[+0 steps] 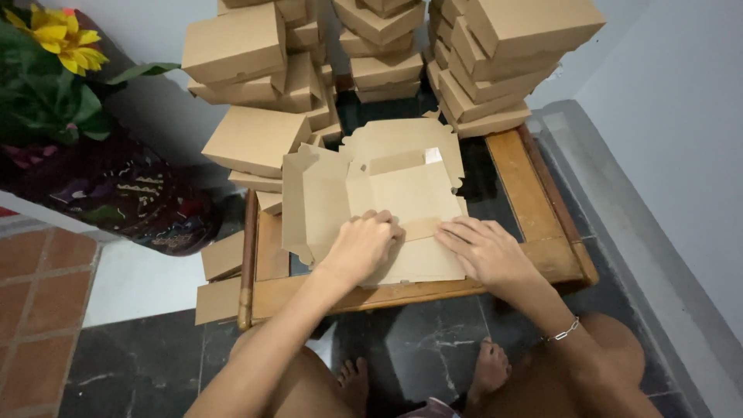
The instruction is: Folding a flat cardboard template into a small box and tucking in the tabs.
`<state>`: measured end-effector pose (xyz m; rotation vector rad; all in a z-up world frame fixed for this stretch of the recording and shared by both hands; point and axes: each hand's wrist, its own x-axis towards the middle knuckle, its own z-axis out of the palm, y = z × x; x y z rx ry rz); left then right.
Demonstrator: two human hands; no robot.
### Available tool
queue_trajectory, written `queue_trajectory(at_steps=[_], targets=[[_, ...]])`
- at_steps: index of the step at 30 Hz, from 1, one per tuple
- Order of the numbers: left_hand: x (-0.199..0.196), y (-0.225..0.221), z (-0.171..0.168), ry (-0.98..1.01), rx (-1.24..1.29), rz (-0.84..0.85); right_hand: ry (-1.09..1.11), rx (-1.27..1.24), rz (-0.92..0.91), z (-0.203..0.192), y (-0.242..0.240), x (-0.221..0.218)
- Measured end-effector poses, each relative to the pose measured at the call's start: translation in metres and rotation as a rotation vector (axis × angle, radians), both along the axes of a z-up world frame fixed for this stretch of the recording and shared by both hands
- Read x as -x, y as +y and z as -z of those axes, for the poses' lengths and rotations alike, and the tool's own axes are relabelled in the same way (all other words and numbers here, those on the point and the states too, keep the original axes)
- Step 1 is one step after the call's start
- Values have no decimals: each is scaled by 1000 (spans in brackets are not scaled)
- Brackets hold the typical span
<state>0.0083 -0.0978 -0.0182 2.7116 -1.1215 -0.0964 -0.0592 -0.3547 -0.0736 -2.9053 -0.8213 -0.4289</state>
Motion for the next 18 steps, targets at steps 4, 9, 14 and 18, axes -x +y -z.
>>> queue_trajectory(at_steps=[4,9,14,18], targets=[[4,2,-3,-2,21,-8,-34,47,-4,4,3,-5],[2,-3,12,-52,-24,-3,-34,61,-26,10,5,-12],[7,0,-10,-28,-1,18,4,50,-13,8,12,-17],[2,0,-9,2,-1,16,33,42,-83,10,19,-25]])
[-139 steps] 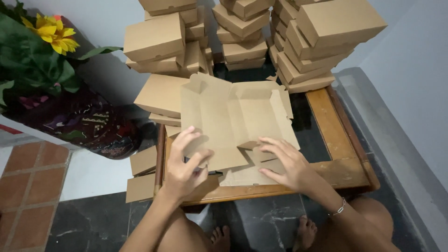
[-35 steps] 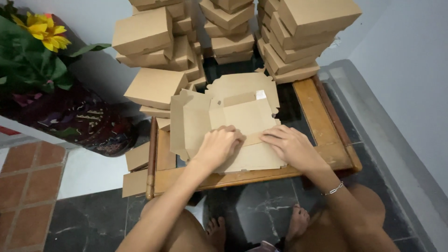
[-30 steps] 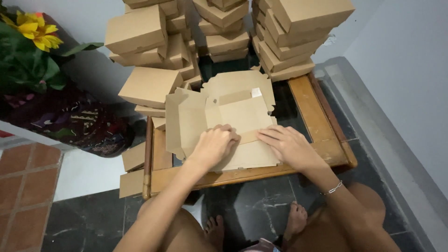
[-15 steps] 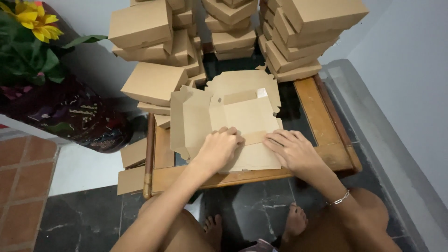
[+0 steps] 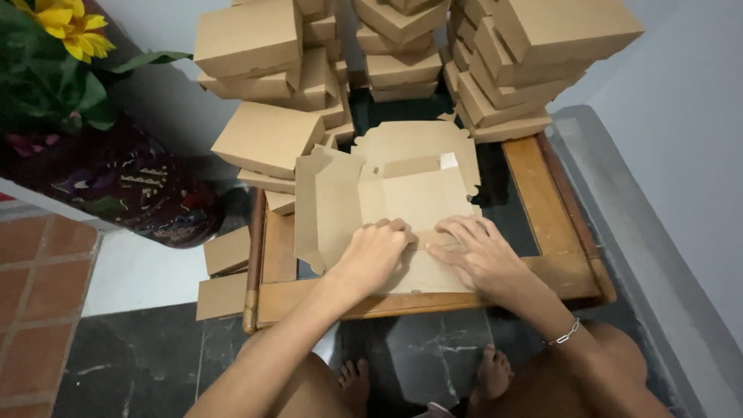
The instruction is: Folding a flat cardboard template into a small box and tucking in the tabs.
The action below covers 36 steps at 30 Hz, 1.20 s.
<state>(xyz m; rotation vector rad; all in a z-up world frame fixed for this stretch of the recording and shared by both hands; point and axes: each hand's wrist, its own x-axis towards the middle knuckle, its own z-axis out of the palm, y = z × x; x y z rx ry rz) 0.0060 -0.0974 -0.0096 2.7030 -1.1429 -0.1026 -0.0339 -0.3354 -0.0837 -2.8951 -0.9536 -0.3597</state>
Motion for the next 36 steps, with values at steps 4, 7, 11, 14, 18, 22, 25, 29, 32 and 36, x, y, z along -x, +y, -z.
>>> queue_trajectory(at_steps=[4,7,11,14,18,22,25,29,32,36], targets=[[-3,0,2,49,8,-25,-4,-14,-26,-17,19,-4],[-7,1,8,63,30,-33,63,6,-49,-23,29,-7],[-13,4,22,26,28,-15,101,-12,-50,-22,38,-11],[-17,5,28,25,35,-5,102,-8,-54,-18,42,-15],[-13,5,26,-30,-11,-8,118,-49,-56,-14,47,-16],[-8,3,28,-51,-1,-3,116,-61,-28,-6,46,-12],[-3,3,29,-89,-47,24,46,-96,44,-7,41,-7],[-1,3,37,-154,-20,3,14,-100,108,-14,16,-9],[2,3,48,-205,-6,-14,100,-67,208,-24,12,1],[3,4,29,-196,-7,-17,141,-70,314,-21,2,4]])
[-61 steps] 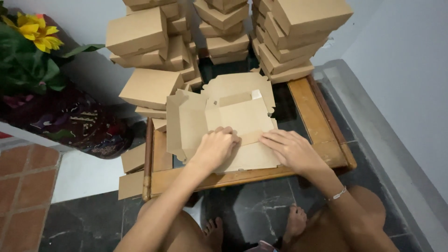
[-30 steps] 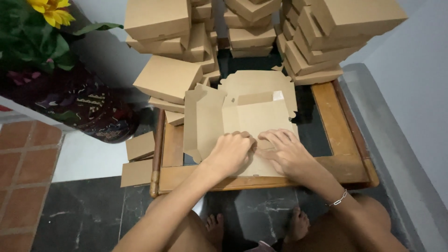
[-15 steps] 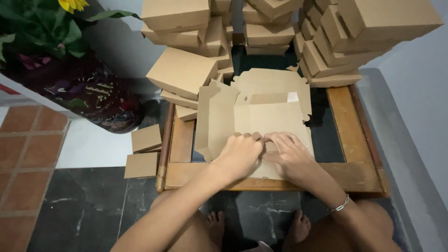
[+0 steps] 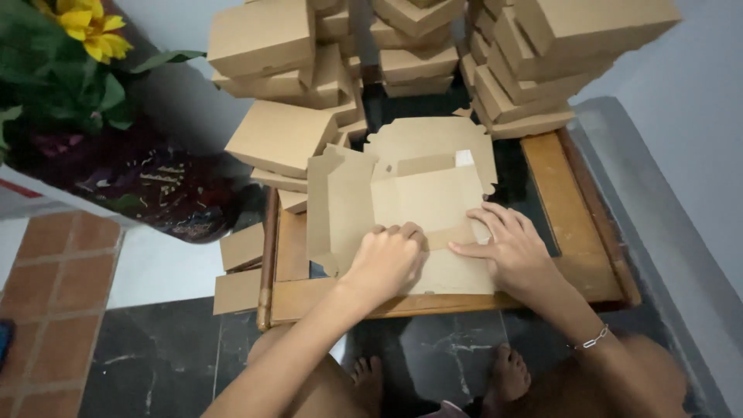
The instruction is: Folding a flat cardboard template into a small box and tucking in the tabs.
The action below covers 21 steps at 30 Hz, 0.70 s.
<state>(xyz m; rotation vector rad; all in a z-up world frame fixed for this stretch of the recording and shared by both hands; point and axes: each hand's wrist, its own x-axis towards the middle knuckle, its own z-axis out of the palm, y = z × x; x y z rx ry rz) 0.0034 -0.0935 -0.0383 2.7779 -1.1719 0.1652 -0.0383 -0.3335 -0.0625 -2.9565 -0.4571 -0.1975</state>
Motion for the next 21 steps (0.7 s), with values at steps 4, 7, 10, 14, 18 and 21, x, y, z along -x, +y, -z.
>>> queue_trajectory(at_steps=[4,7,10,14,18,21], targets=[[2,-1,-4,30,-10,10,20,18,32,10,-16,3],[2,-3,-5,49,-17,0,14,27,86,15,-23,6],[3,-3,-14,58,-31,2,32,1,99,21,-25,7],[3,-1,-9,63,-46,-4,51,1,141,24,-29,13],[1,-2,-4,25,-52,6,3,-72,129,33,-34,14],[0,-4,8,-25,-47,-6,-32,-133,121,16,-28,26]])
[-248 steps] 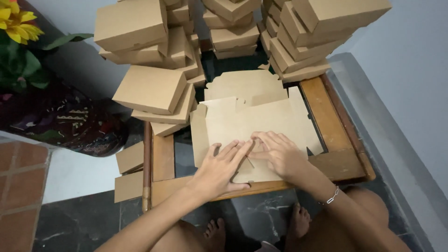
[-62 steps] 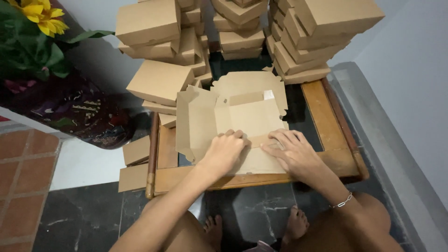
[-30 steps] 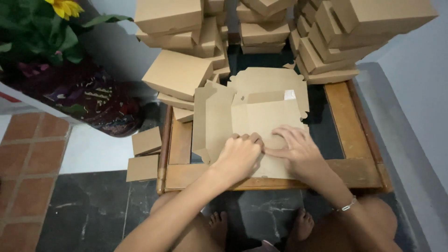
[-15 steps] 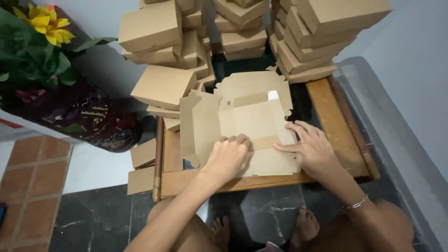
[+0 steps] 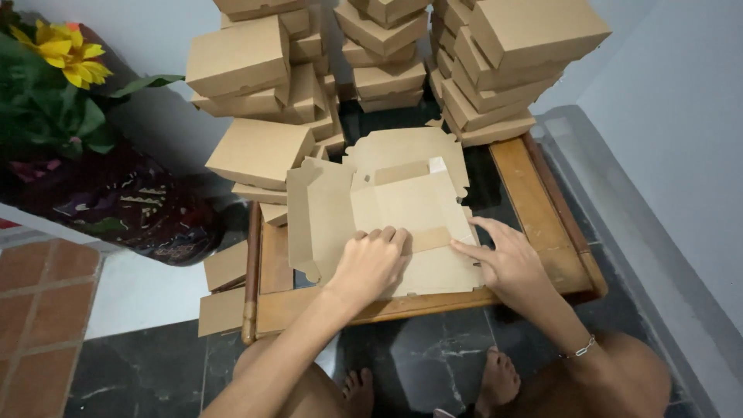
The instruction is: Folding a flat cardboard template into a small box and tucking in the tabs.
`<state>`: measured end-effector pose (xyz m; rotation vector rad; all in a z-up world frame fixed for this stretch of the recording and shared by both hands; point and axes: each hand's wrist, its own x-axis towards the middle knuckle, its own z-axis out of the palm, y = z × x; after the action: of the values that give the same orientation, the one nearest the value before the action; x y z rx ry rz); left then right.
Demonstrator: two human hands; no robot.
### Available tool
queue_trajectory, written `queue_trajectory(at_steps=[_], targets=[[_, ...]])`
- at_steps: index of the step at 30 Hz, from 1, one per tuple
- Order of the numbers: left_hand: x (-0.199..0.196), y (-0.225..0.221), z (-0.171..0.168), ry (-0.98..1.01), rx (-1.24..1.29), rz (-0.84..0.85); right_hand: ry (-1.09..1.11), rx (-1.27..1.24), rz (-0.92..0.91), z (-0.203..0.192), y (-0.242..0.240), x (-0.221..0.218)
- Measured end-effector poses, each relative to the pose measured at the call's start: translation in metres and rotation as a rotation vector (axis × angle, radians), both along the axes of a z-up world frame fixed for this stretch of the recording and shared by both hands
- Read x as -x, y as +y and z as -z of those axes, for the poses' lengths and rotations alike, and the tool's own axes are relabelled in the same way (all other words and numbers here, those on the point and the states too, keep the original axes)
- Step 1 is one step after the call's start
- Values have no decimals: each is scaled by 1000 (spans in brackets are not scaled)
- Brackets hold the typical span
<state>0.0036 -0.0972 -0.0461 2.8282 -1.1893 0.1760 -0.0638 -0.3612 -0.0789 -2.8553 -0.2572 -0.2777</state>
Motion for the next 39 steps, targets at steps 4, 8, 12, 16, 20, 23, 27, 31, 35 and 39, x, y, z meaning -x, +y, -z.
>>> queue_trajectory(at_steps=[4,8,12,16,20,23,27,31,35,39], targets=[[3,-1,-4,-48,18,-7,-84,-71,19,0,-9,2],[0,-1,20,-124,24,50,-175,-13,-55,-14,-13,7],[-2,-5,42,-180,38,128,-177,-48,-122,-35,-14,8],[18,-6,5,-210,3,146,-162,-73,-167,-35,-14,5],[21,-9,6,-210,33,165,-79,-70,-175,-33,-15,-1],[26,-13,-6,-205,100,222,-44,-73,-185,-33,-16,-5],[23,-19,14,-200,114,295,25,-92,-215,-40,-16,-8],[23,-22,19,-210,98,310,81,-109,-200,-41,-13,-12],[32,-28,9,-354,145,272,7,-198,-220,-39,-9,-18],[36,-28,4,-378,51,254,-95,-329,-254,-34,-4,-21]])
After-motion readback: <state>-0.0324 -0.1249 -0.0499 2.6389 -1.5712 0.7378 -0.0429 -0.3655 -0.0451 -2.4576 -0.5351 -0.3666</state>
